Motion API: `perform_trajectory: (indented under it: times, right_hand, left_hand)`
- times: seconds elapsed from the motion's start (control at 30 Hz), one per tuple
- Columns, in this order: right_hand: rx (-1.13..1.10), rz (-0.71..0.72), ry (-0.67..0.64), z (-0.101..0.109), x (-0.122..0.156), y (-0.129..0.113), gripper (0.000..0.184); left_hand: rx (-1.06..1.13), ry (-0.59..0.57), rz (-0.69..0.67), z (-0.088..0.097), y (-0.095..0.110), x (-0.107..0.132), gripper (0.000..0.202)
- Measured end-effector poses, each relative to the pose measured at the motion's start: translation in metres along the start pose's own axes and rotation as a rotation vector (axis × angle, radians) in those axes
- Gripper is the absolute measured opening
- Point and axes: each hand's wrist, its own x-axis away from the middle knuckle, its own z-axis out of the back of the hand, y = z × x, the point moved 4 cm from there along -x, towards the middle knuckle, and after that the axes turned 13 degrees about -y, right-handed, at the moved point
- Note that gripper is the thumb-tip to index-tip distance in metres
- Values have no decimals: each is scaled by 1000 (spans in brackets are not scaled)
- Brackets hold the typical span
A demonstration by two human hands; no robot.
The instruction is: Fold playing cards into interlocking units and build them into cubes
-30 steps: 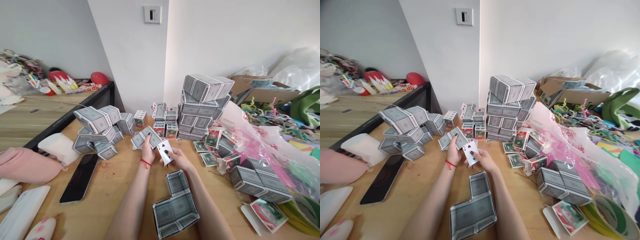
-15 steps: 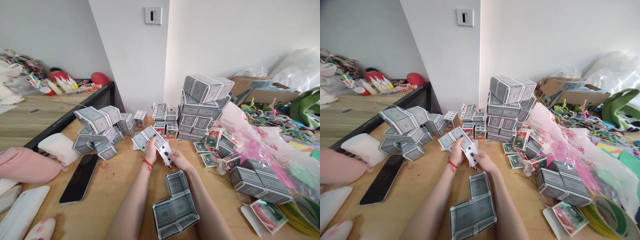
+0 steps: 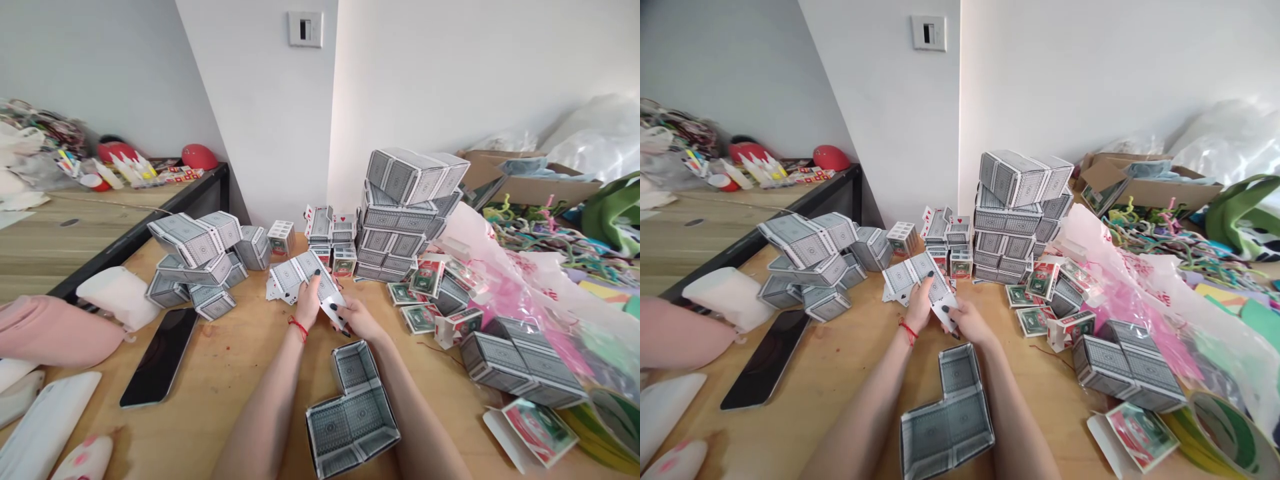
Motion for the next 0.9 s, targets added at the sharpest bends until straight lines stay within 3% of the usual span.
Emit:
perform_trajectory:
  times: [0.47,0.6,0.73,0.9]
  right_hand:
    - [50,13,79,1,-3,2,28]
    - [-11,28,63,3,-4,4,29]
    - [-103,-10,-12,3,-3,8,32]
    - [-165,-155,-184,-8,-1,12,35]
  left_hand:
    - [19,-25,11,-4,-1,0,34]
    - [136,-60,36,-9,-1,2,39]
    - [357,-116,-10,-11,9,4,39]
    - [460,-18,-135,3,25,6,39]
